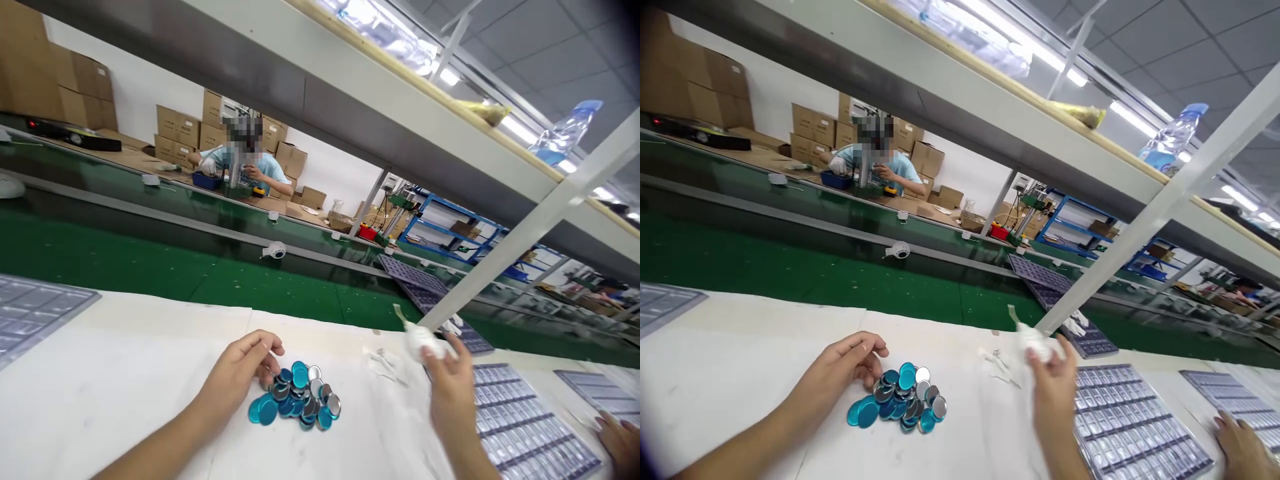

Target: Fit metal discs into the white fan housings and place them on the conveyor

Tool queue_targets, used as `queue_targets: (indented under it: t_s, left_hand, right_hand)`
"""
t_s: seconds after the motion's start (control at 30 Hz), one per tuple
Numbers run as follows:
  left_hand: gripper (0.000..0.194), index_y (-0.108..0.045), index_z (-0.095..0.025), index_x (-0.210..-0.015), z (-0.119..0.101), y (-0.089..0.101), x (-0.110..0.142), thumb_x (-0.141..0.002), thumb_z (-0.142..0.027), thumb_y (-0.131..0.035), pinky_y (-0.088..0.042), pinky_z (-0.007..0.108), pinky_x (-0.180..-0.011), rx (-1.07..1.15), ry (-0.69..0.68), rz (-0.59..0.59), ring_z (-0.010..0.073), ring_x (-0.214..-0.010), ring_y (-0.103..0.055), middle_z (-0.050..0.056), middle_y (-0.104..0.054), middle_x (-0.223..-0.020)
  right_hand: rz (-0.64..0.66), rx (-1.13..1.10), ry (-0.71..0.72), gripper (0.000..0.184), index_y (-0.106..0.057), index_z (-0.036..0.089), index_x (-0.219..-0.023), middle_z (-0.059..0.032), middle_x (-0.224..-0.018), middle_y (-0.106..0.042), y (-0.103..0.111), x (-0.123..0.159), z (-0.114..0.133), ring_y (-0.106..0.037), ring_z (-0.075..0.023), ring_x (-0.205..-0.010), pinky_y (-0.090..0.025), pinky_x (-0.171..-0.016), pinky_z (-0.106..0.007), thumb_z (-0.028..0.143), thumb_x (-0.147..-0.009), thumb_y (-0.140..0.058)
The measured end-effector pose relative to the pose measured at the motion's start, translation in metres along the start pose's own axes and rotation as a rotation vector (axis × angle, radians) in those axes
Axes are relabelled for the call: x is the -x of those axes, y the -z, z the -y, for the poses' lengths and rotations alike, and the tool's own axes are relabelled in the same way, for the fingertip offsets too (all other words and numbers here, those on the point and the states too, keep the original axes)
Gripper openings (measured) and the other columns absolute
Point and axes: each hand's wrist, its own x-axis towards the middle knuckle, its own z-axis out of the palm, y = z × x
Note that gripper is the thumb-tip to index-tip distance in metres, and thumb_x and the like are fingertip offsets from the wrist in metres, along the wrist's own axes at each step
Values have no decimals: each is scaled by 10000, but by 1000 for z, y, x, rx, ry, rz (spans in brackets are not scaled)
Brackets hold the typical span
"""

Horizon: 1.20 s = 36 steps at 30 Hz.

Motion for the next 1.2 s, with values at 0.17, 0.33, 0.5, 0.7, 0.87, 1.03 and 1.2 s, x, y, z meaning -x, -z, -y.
queue_targets:
  t_s: [0.17, 0.33, 0.5, 0.7, 0.87, 1.03, 1.2]
  left_hand:
    - [366, -680, -174, -1056, -13, -13, 15, -916, -466, -510, -544, 357, -698, 235, 101, 209, 264, -849, -670, 131, -705, -1012]
    - [467, -670, -101, -1008, -21, -13, 13, -909, -521, -491, -453, 255, -450, 358, 216, 15, 175, -523, -587, 95, -678, -675]
    - [359, -633, -151, -937, -15, -2, -4, -903, -489, -517, -380, 217, -391, 370, 86, -186, 147, -520, -557, 19, -616, -676]
    - [379, -607, -153, -921, -8, 5, -11, -890, -520, -519, -385, 227, -403, 316, 7, -276, 171, -552, -580, 18, -614, -651]
    - [391, -593, -165, -907, -4, 5, -9, -867, -551, -543, -403, 231, -432, 237, -21, -262, 163, -565, -579, 25, -639, -687]
    - [377, -577, -200, -922, 0, 3, -6, -883, -569, -507, -413, 232, -467, 120, -50, -186, 148, -576, -550, -6, -613, -684]
    - [326, -555, -225, -884, 1, -3, 3, -904, -544, -492, -417, 246, -509, -6, -62, -46, 129, -522, -493, -38, -567, -625]
  right_hand:
    - [572, -174, 344, 879, -211, 294, -1490, -107, -1244, -581, -98, 124, 60, -575, -304, -1126, -490, -940, -495, 361, -766, -705]
    - [768, -79, 743, 733, -156, 258, -1492, -143, -1371, -448, -112, 145, 69, -463, -318, -1218, -448, -975, -525, 288, -882, -562]
    - [963, 302, 858, 441, -492, 216, -1254, -113, -1123, -562, -102, 140, 59, -517, -291, -964, -474, -821, -481, 104, -833, -559]
    - [970, 475, 912, 291, -608, 209, -998, -78, -1016, -589, -112, 146, 49, -502, -276, -869, -445, -755, -458, 176, -743, -746]
    - [902, 499, 1044, 153, -607, 200, -819, -54, -897, -609, -117, 148, 40, -512, -241, -780, -409, -683, -395, 200, -756, -747]
    - [1030, 233, 1052, 118, -605, 196, -756, -18, -716, -621, -105, 139, 53, -537, -184, -677, -418, -629, -304, 206, -869, -637]
    - [1166, -70, 603, 168, -624, 240, -903, 21, -679, -638, -84, 123, 70, -578, -135, -615, -452, -625, -238, 344, -971, -512]
